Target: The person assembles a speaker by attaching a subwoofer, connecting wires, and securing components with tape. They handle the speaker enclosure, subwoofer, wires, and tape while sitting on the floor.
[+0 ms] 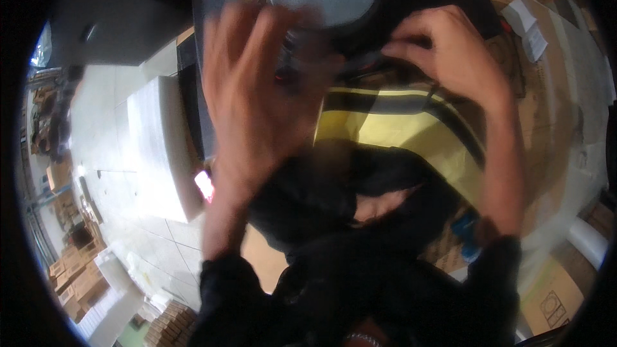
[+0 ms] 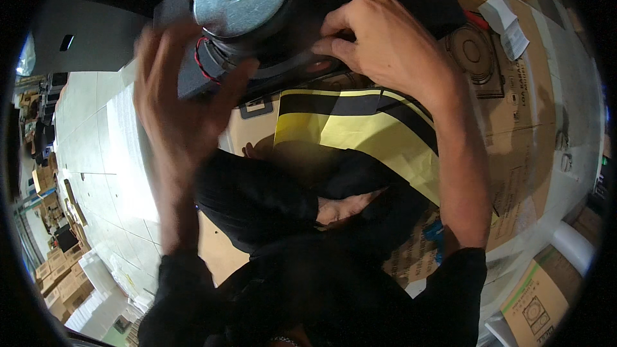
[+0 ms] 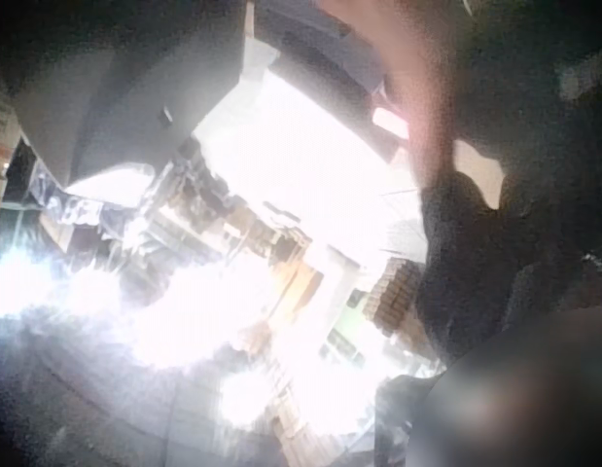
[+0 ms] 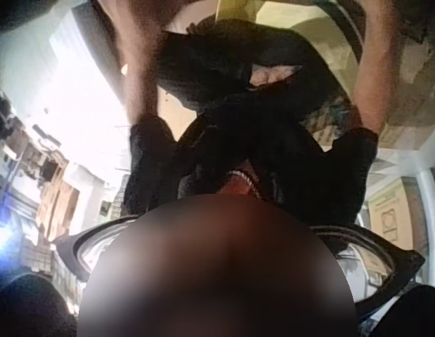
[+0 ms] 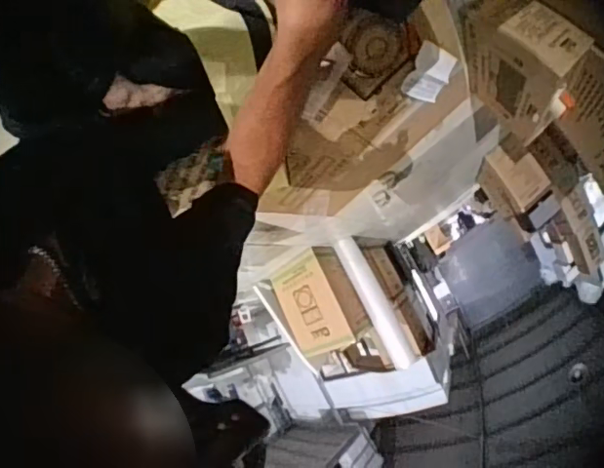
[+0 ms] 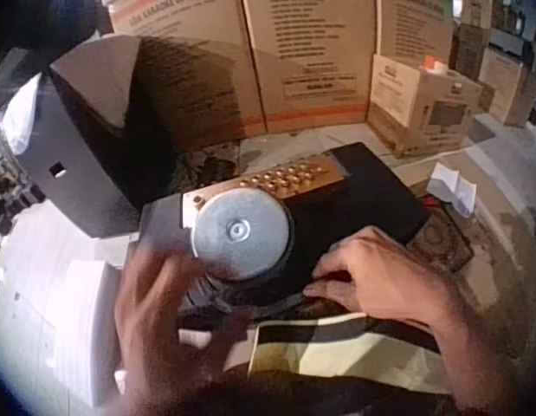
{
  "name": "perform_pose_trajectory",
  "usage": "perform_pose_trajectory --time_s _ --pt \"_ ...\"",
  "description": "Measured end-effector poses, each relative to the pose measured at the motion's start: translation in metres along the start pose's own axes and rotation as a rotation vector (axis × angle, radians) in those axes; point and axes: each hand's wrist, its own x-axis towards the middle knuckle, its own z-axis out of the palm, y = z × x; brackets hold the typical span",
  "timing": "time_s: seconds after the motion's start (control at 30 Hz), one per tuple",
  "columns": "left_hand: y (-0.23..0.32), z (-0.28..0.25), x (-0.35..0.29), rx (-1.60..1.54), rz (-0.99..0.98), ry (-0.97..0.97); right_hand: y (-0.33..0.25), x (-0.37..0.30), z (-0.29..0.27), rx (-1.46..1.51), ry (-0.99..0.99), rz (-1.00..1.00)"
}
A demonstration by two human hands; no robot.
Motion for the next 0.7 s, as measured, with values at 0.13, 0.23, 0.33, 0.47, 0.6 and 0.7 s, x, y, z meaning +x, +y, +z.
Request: perform_pose_trajectory --time_s 0.13,0.23,0.33,0.47,0.6,0.7 --pt "0.057 0.039 -0.046 -0.917 -1.014 -0.302 0.012 0.008 -0.005 -0.045 0.003 -0.114" --pt "0.069 0.079 -0.053 -1.236 -1.075 -0.135 0.018 0.013 -0.009 -0.059 0.002 -0.141" --pt "0.067 0.101 -0.047 -1.340 -1.134 -0.045 0.021 0.018 -0.012 -0.056 -0.054 -0.123" --pt "0.065 0.108 -0.040 -1.322 -1.176 -0.005 0.023 0.022 -0.011 -0.088 -0.046 -0.138" --pt "0.068 0.109 -0.040 -1.319 -1.177 0.073 0.019 0.025 -0.008 -0.042 -0.073 -0.085" --pt "0.070 0.110 -0.041 -1.287 -1.165 0.106 0.014 0.030 -0.017 -0.070 -0.124 -0.079"
